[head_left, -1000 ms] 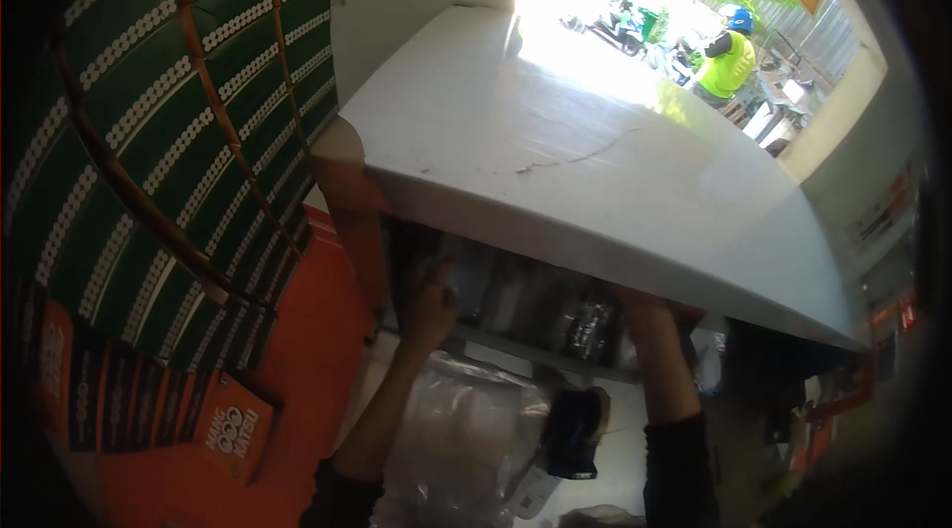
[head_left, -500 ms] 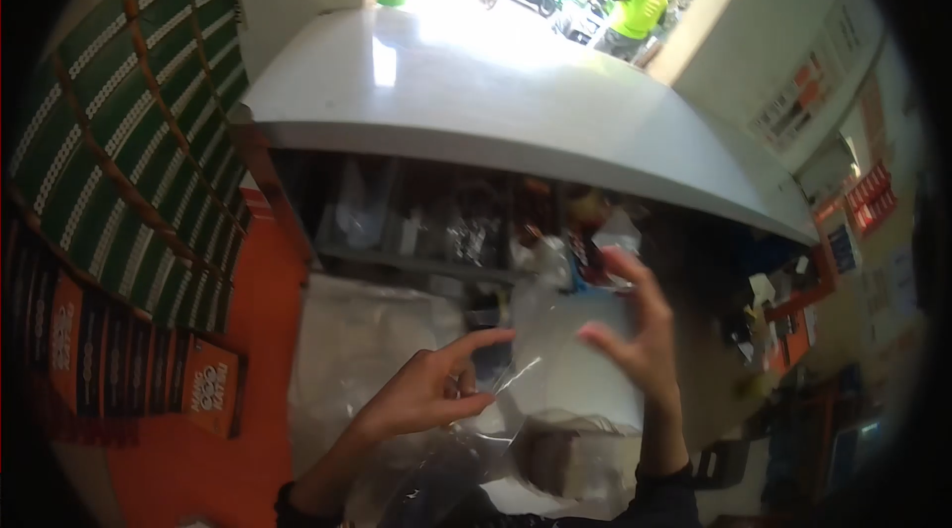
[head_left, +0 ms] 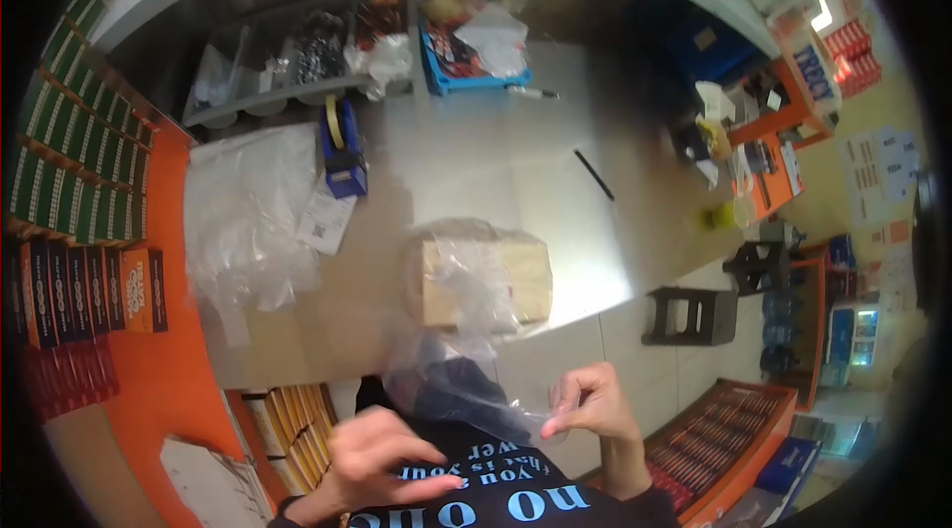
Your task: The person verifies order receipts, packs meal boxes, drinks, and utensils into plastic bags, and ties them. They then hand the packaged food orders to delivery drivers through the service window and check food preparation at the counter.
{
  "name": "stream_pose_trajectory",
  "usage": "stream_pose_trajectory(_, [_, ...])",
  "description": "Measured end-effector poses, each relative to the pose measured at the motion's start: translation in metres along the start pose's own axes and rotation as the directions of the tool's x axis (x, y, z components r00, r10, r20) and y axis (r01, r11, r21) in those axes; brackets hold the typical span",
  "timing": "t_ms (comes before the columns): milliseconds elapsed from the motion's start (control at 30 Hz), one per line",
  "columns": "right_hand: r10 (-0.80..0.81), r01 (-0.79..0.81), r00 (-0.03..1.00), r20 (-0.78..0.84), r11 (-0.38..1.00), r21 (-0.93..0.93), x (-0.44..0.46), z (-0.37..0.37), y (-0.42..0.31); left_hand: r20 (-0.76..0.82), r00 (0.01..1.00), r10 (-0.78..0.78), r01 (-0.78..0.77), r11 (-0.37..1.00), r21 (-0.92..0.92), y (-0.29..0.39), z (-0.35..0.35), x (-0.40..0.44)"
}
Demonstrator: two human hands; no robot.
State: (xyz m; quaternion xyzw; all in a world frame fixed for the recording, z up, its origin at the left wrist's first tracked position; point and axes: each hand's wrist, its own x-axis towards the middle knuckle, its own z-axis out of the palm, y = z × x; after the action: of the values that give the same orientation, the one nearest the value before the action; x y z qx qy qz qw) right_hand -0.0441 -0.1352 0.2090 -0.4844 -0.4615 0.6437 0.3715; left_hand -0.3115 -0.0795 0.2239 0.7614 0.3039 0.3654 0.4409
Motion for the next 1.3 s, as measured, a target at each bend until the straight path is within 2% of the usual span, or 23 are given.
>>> stream_pose_trajectory(33, [0.083, -0.039, 0.964, -0.253, 0.984, 0.173, -0.019, 0.009, 0.012, 0.127, 0.992, 0.000, 0.020, 0.987, -0.162, -0.002, 0.029, -0.007])
stream_pose_trajectory(67, [0.236, -0.171, 0.866, -0.440, 0.968, 0.181, -0.031, 0.022, 0.019, 0.125, 0.988, -0.093, 0.120, 0.964, -0.237, 0.002, 0.060, 0.002])
stream_pose_trajectory(100, [0.255, -0.186, 0.862, -0.437, 0.963, 0.196, -0.044, 0.030, 0.028, 0.156, 0.965, -0.210, 0.247, 0.926, -0.285, 0.001, 0.087, 0.005])
stream_pose_trajectory(167, [0.291, -0.090, 0.816, -0.500, 0.918, 0.387, -0.060, 0.036, 0.044, 0.154, 0.972, -0.179, 0.203, 0.966, -0.160, -0.004, 0.125, 0.001])
stream_pose_trajectory(200, [0.206, 0.028, 0.830, -0.518, 0.913, 0.407, -0.068, 0.029, 0.045, 0.132, 0.987, -0.096, 0.116, 0.981, -0.156, 0.000, 0.135, 0.003])
stream_pose_trajectory(300, [0.196, 0.086, 0.872, -0.448, 0.840, 0.535, -0.092, -0.001, 0.051, 0.081, 0.997, 0.010, 0.002, 0.988, -0.155, 0.017, 0.162, 0.013])
stream_pose_trajectory(367, [0.218, 0.082, 0.825, -0.521, 0.867, 0.492, -0.088, -0.009, 0.049, 0.125, 0.991, 0.042, -0.027, 0.992, -0.120, 0.020, 0.173, 0.019])
stream_pose_trajectory(467, [0.073, 0.151, 0.802, -0.592, 0.935, 0.321, -0.080, -0.025, 0.044, 0.232, 0.973, -0.006, 0.052, 0.980, -0.190, 0.019, 0.169, 0.040])
stream_pose_trajectory(567, [0.007, 0.135, 0.880, -0.475, 0.955, 0.263, -0.070, -0.054, 0.026, 0.250, 0.968, 0.019, 0.052, 0.960, -0.275, 0.012, 0.157, 0.077])
stream_pose_trajectory(633, [-0.024, 0.090, 0.917, -0.397, 0.985, 0.149, -0.053, -0.061, 0.005, 0.164, 0.970, -0.179, 0.221, 0.930, -0.292, 0.014, 0.148, 0.094])
stream_pose_trajectory(700, [-0.061, 0.052, 0.866, -0.496, 0.998, -0.031, -0.039, -0.069, -0.011, 0.105, 0.905, -0.412, 0.403, 0.753, -0.521, 0.001, 0.150, 0.110])
stream_pose_trajectory(733, [-0.131, 0.036, 0.830, -0.543, 0.983, -0.182, -0.030, -0.073, -0.016, 0.187, 0.856, -0.482, 0.494, 0.658, -0.568, 0.001, 0.147, 0.117])
stream_pose_trajectory(767, [-0.206, 0.011, 0.792, -0.574, 0.946, -0.325, -0.020, -0.078, -0.021, 0.182, 0.862, -0.473, 0.484, 0.664, -0.569, -0.004, 0.146, 0.124])
stream_pose_trajectory(800, [-0.439, 0.231, 0.817, -0.372, 0.843, -0.486, -0.009, -0.088, -0.026, 0.318, 0.850, -0.421, 0.516, 0.538, -0.667, -0.015, 0.146, 0.127])
stream_pose_trajectory(833, [-0.446, 0.239, 0.816, -0.367, 0.840, -0.488, 0.001, -0.098, -0.036, 0.441, 0.829, -0.345, 0.554, 0.393, -0.734, -0.026, 0.144, 0.130])
stream_pose_trajectory(900, [-0.504, 0.407, 0.855, 0.119, 0.512, -0.756, 0.017, -0.115, -0.057, 0.546, 0.785, -0.293, 0.619, 0.401, -0.675, -0.040, 0.136, 0.140])
stream_pose_trajectory(967, [-0.529, 0.416, 0.838, 0.135, 0.457, -0.786, 0.033, -0.129, -0.050, 0.705, 0.644, -0.297, 0.758, 0.119, -0.641, -0.039, 0.131, 0.150])
stream_pose_trajectory(1033, [-0.661, 0.401, 0.751, 0.013, 0.440, -0.803, 0.042, -0.140, -0.047, 0.648, 0.687, -0.328, 0.709, 0.111, -0.696, -0.034, 0.131, 0.164])
stream_pose_trajectory(1100, [-0.661, 0.356, 0.746, -0.083, 0.501, -0.789, 0.049, -0.131, -0.038, 0.273, 0.942, -0.195, 0.318, 0.777, -0.543, -0.033, 0.133, 0.171])
stream_pose_trajectory(1167, [-0.537, 0.461, 0.776, -0.330, 0.841, -0.283, 0.062, -0.119, -0.021, 0.219, 0.956, -0.196, 0.280, 0.836, -0.473, -0.031, 0.123, 0.179])
stream_pose_trajectory(1200, [-0.484, 0.349, 0.836, -0.258, 0.833, -0.429, 0.068, -0.121, -0.021, 0.179, 0.965, -0.192, 0.247, 0.894, -0.373, -0.029, 0.114, 0.183])
stream_pose_trajectory(1233, [-0.483, 0.350, 0.837, -0.256, 0.834, -0.427, 0.069, -0.126, -0.027, 0.138, 0.973, -0.187, 0.218, 0.939, -0.266, -0.029, 0.110, 0.185])
stream_pose_trajectory(1300, [-0.496, 0.379, 0.798, -0.342, 0.854, -0.355, 0.070, -0.138, -0.045, 0.172, 0.978, -0.122, 0.168, 0.942, -0.290, -0.050, 0.131, 0.182])
